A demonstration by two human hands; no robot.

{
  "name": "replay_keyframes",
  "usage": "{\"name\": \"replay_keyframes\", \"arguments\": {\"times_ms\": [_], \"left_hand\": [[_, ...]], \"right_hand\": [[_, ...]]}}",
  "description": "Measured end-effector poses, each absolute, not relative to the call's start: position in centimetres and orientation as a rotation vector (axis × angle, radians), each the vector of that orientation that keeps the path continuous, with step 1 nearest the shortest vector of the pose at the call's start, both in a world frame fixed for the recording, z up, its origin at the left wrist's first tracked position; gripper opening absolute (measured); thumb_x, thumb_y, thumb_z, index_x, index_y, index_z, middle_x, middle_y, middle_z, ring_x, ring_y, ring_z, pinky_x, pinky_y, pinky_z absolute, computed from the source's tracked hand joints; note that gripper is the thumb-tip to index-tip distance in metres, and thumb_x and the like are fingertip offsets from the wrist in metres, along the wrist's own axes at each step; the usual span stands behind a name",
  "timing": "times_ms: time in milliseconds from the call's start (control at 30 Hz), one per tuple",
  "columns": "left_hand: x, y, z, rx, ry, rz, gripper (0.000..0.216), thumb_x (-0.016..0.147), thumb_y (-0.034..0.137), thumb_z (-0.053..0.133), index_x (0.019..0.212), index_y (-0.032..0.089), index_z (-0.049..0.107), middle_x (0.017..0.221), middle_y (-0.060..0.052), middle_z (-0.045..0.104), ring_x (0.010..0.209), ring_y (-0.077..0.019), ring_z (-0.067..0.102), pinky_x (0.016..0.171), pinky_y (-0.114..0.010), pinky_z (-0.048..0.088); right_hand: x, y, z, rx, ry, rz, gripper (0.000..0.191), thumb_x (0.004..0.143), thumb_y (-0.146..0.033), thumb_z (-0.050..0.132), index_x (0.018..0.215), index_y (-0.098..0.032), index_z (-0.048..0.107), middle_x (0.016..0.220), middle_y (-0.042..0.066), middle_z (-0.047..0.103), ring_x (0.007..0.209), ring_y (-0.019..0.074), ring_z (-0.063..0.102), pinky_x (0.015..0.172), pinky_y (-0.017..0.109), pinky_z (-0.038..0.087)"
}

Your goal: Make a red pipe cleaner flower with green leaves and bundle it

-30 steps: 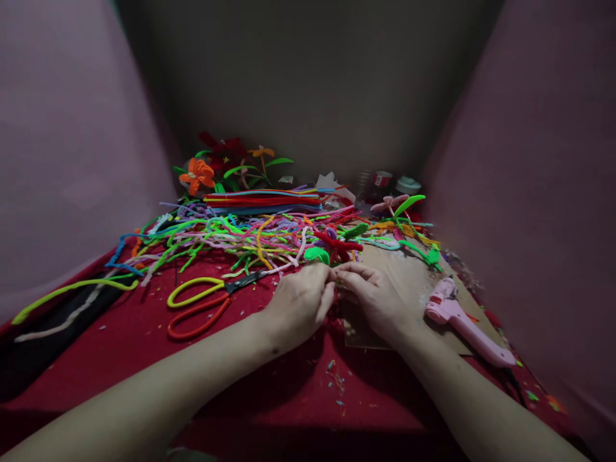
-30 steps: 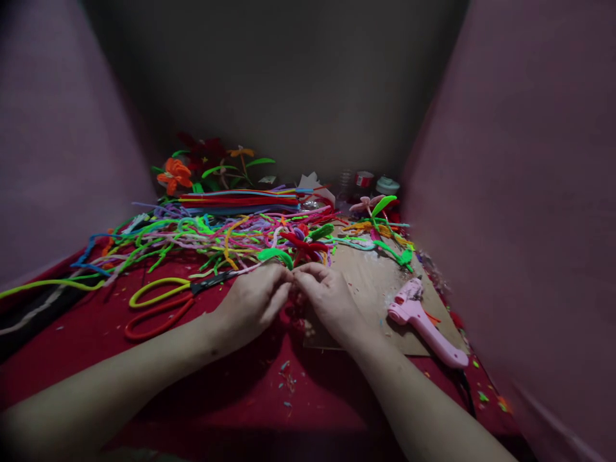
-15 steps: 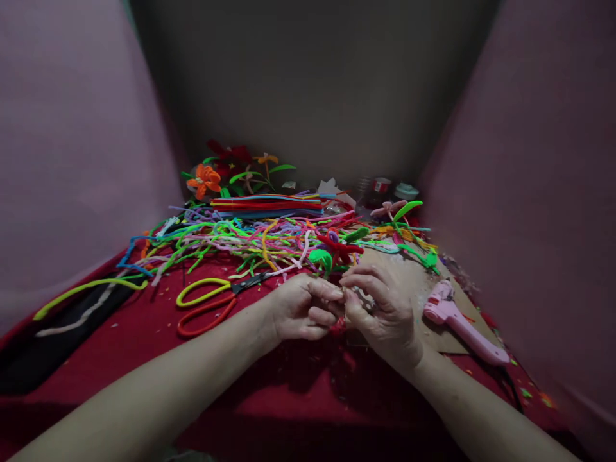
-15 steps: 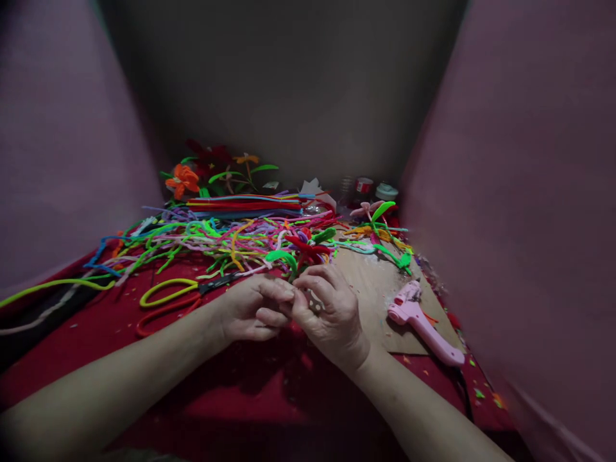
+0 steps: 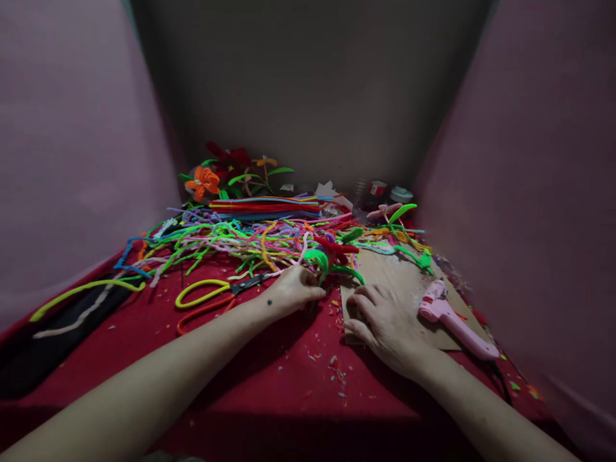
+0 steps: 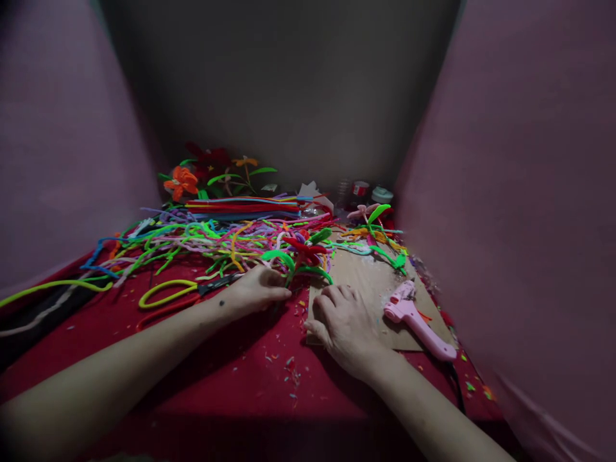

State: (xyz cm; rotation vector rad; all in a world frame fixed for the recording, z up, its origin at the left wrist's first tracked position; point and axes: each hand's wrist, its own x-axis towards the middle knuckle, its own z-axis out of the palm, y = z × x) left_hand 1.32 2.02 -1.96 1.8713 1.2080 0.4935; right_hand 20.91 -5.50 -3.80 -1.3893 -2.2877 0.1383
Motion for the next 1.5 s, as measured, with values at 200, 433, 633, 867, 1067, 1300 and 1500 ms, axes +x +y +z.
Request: {"name": "replay_keyframes", "arguments": {"times_ms": [200, 433, 633, 867, 1067, 1300, 1500], "left_hand": [[1.4, 0.4, 0.4, 1.426, 1.007, 0.62, 0.024, 0.07, 0.024, 0.059, 0.055, 0.017, 0.041, 0.035, 0.01, 0.031, 0.029, -0.0024, 0.025, 0.033, -0.017, 0.017], [1.7, -0.9, 1.9, 1.488, 0.764, 0.699, 0.018, 0.078, 0.03, 0.051, 0.071, 0.014, 0.054, 0.047, 0.005, 0.047, 0.032, -0.0059, 0.039, 0.034, -0.019, 0.034], [1.9, -0.8, 1.9, 1.541, 0.84, 0.807, 0.017, 0.077, 0.03, 0.053, 0.076, 0.014, 0.058, 0.044, 0.005, 0.046, 0.033, -0.0059, 0.039, 0.034, -0.017, 0.032], [1.2, 0.6, 2.0, 1.388, 0.926, 1.045, 0.023, 0.064, 0.031, 0.068, 0.076, 0.014, 0.058, 0.048, 0.005, 0.048, 0.033, -0.0058, 0.038, 0.031, -0.018, 0.03], [0.7, 1.7, 1.1, 1.234, 0.769, 1.217, 0.019, 0.063, 0.028, 0.07, 0.072, 0.013, 0.06, 0.057, 0.002, 0.054, 0.042, -0.0053, 0.04, 0.038, -0.018, 0.03], [1.2, 1.3, 1.8, 1.436, 0.789, 1.259, 0.012, 0.071, 0.024, 0.062, 0.065, 0.014, 0.061, 0.053, 0.002, 0.052, 0.046, -0.0069, 0.042, 0.043, -0.019, 0.032], [1.0, 2.2, 1.8, 1.196, 0.701, 1.196, 0.023, 0.068, 0.036, 0.066, 0.072, 0.014, 0.06, 0.052, 0.002, 0.055, 0.04, -0.0064, 0.042, 0.038, -0.018, 0.033]], "right_hand": [[20.0, -5.4, -2.2, -1.254, -1.876, 0.528, 0.02, 0.085, -0.028, 0.047, 0.082, -0.019, 0.065, 0.088, 0.008, 0.062, 0.09, 0.0219, 0.053, 0.081, 0.037, 0.041], [16.2, -2.9, 0.2, -0.788, -1.084, 1.447, 0.022, 0.073, -0.033, 0.062, 0.09, -0.018, 0.066, 0.073, 0.002, 0.066, 0.064, 0.0158, 0.059, 0.06, 0.027, 0.045], [15.1, -1.7, 0.8, -0.672, -1.069, 1.379, 0.015, 0.07, -0.029, 0.064, 0.078, -0.017, 0.068, 0.065, 0.001, 0.065, 0.06, 0.0155, 0.056, 0.059, 0.028, 0.042], [15.0, -1.3, 2.9, -0.906, -1.298, 1.013, 0.015, 0.075, -0.025, 0.057, 0.063, -0.02, 0.062, 0.062, -0.002, 0.059, 0.063, 0.0142, 0.051, 0.065, 0.027, 0.039], [14.0, -1.2, 1.8, -0.883, -1.302, 0.988, 0.025, 0.08, -0.026, 0.05, 0.056, -0.02, 0.051, 0.05, -0.004, 0.049, 0.051, 0.0118, 0.046, 0.058, 0.026, 0.038], [13.6, -0.9, -0.7, -0.658, -1.033, 1.406, 0.016, 0.077, -0.032, 0.057, 0.069, -0.018, 0.055, 0.057, -0.003, 0.051, 0.046, 0.0088, 0.043, 0.043, 0.022, 0.033], [13.9, -1.2, -1.3, -0.628, -0.944, 1.507, 0.015, 0.074, -0.027, 0.062, 0.069, -0.017, 0.053, 0.055, -0.004, 0.049, 0.043, 0.006, 0.038, 0.04, 0.02, 0.024]]}}
